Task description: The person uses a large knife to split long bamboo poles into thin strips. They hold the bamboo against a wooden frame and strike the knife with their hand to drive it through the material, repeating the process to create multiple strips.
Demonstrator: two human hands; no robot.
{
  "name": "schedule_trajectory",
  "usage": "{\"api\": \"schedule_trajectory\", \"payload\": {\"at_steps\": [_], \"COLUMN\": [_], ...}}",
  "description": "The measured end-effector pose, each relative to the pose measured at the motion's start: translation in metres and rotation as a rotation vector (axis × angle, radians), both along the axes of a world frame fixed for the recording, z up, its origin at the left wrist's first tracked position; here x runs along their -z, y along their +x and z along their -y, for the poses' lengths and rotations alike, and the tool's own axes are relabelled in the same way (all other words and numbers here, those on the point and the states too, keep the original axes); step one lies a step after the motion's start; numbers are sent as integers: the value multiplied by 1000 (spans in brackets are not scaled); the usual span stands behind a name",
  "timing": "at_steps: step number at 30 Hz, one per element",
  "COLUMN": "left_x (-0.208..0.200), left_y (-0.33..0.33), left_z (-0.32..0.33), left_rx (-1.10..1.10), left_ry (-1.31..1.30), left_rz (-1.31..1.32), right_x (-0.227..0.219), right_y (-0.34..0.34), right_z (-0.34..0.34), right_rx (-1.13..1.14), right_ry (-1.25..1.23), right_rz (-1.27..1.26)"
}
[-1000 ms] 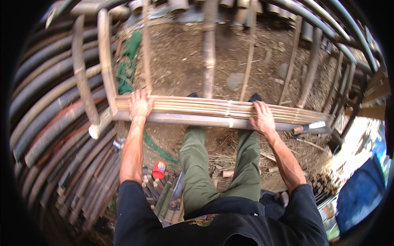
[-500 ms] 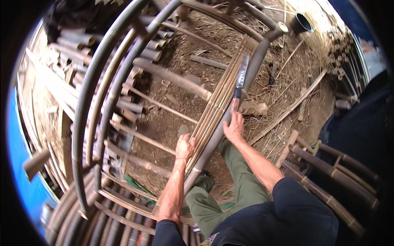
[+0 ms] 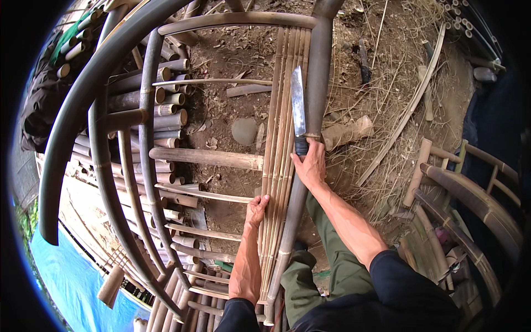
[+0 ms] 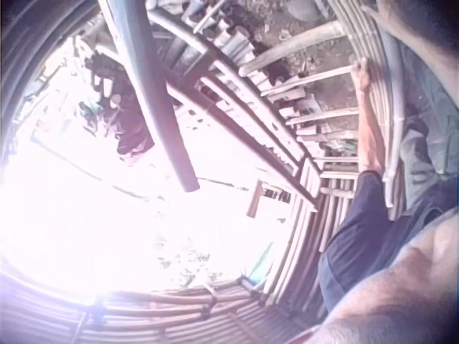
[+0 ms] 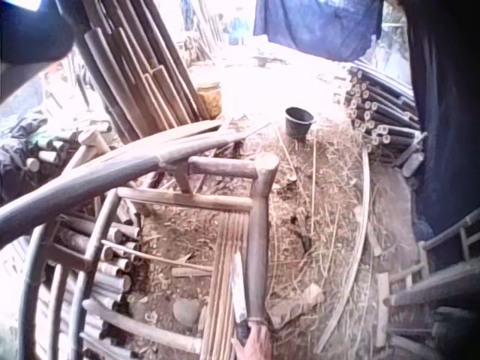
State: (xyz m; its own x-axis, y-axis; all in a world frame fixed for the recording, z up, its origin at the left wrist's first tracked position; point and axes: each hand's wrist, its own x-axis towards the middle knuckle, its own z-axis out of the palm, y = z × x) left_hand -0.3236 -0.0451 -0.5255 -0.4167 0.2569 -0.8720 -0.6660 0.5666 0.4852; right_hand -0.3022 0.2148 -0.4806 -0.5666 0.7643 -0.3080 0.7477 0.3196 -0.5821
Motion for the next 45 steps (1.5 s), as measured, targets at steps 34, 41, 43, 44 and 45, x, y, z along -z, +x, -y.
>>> {"api": "schedule_trajectory", "payload": {"at_steps": [34,41,43,44,45], "left_x": [30,-39,-40,-39,-37], "left_y": [304,282,299,307,315], "left_z": [199,193,190,189,189], "left_rx": [-1805,-774,-622,-486,-347], "left_ry": [-544,-1086,-1069,-1120,-1165], "left_rz": [-10,-438,-530,-602,-674], "right_x": [-10,-15,-12,-11,-10], "right_y": [-53,-48,-46,-45,-44], "right_z": [75,79,83,84,85], "right_rx": [-1909,-1888,-1907,-1927,-1946], "right_ry": [319,467,583,612,642], "right_rz": [-52,101,159,157,157]}}
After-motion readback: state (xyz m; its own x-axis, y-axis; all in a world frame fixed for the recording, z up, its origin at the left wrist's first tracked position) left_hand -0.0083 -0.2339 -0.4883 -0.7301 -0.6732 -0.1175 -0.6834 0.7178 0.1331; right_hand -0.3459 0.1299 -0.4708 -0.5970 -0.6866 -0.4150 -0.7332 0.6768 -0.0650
